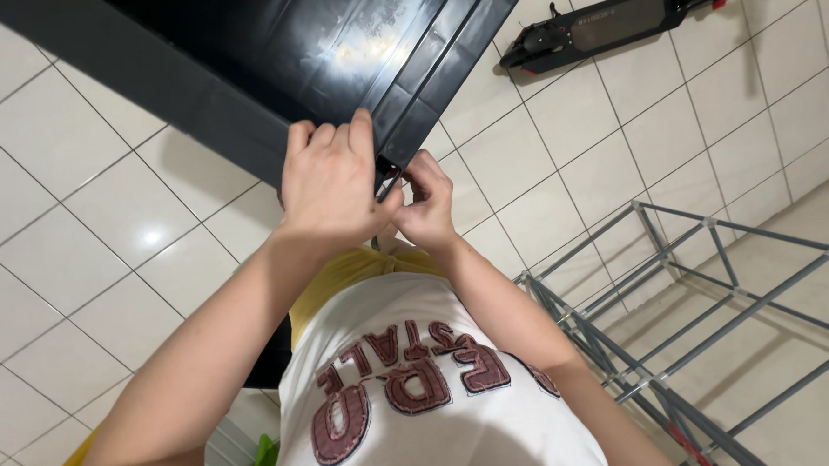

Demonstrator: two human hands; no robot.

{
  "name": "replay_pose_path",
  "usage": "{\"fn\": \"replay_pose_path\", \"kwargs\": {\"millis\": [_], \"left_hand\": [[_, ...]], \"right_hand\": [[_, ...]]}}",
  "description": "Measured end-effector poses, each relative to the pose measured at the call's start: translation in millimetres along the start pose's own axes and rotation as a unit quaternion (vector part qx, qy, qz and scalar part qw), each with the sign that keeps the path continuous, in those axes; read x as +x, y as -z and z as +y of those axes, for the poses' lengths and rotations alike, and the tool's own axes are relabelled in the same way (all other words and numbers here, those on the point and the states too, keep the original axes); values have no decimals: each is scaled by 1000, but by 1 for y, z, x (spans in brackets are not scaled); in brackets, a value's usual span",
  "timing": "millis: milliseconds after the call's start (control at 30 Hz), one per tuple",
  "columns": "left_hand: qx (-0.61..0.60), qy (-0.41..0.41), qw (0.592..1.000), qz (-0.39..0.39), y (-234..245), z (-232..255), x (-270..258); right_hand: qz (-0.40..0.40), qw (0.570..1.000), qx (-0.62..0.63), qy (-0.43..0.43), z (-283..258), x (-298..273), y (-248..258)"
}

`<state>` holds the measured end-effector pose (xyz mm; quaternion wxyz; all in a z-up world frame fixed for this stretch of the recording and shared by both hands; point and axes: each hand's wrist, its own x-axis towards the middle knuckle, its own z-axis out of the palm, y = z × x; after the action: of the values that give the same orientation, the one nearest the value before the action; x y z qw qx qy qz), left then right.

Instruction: The person assembles a black plastic storage container by attaching black plastic feet, inserting a green tray, and securing the lid with latches. The person handles the container parts and latches by hand.

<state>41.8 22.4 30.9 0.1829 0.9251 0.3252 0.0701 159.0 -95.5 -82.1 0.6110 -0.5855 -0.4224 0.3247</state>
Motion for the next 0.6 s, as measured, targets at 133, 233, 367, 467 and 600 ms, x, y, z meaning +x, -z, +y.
{"fn": "replay_pose_path", "kwargs": {"millis": [133, 233, 367, 467, 600], "left_hand": [[12, -2, 1000, -2, 0, 3, 5], [10, -3, 1000, -7, 0, 4, 5], [37, -34, 999, 22, 2, 1, 0], [16, -28, 999, 12, 1, -5, -8], [13, -30, 999, 22, 0, -7, -9]], "right_hand": [[8, 999, -48, -4, 2, -1, 2], [13, 999, -52, -7, 5, -5, 2], [20, 995, -92, 35, 8, -5, 0], [26, 997, -56, 37, 9, -8, -2], [42, 998, -39, 24, 7, -4, -8]]}}
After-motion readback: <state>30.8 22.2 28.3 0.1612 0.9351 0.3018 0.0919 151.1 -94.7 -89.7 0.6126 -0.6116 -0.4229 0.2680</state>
